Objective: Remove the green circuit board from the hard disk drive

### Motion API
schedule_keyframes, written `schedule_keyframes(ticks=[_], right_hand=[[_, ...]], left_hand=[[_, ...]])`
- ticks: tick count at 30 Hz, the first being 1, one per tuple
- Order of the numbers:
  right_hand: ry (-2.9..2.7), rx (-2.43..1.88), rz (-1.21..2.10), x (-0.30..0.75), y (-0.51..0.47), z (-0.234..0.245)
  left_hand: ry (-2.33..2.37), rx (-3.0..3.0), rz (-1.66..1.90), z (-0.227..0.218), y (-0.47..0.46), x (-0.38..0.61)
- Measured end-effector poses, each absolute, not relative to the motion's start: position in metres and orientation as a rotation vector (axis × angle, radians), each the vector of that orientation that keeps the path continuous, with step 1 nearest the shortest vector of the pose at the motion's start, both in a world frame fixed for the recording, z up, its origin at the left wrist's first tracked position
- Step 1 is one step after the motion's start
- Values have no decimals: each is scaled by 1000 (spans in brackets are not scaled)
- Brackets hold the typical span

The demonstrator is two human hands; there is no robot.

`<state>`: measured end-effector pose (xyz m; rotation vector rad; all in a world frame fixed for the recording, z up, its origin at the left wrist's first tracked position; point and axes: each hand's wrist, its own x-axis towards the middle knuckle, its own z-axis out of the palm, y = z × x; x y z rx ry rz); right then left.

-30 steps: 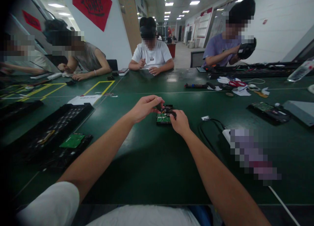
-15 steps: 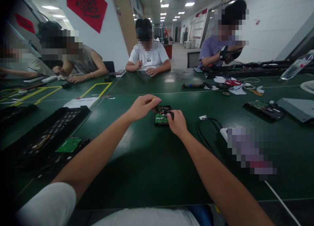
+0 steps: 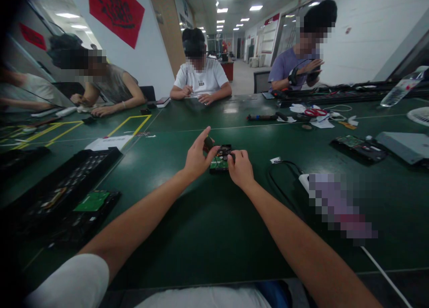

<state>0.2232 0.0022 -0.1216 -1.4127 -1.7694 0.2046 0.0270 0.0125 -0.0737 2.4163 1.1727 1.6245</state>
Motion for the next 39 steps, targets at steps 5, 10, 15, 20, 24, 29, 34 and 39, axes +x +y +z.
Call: schedule_keyframes(ticks=[5, 10, 15, 20, 24, 29, 34, 39], right_hand=[[-1841, -1268, 226, 229, -5, -121], [-1979, -1181, 242, 234, -9, -118], [-2007, -1176, 247, 234, -13, -110], [-1979, -1097, 234, 224, -17, -91], [-1875, -1031, 296, 212, -17, -67], [-1902, -929, 406, 198, -15, -41], [-1886, -929, 432, 190, -10, -33], [-1898, -912, 422, 188, -9, -34]], left_hand=[[1110, 2385, 1708, -92, 18, 29], [1150, 2297, 1669, -98, 16, 28], [1176, 2248, 1613, -94, 9, 24], [1102, 2323, 1639, -82, 5, 21], [1029, 2389, 1610, -73, 3, 17], [944, 2493, 1629, -66, 6, 14], [984, 2514, 1620, -62, 6, 13], [941, 2579, 1590, -65, 8, 8]])
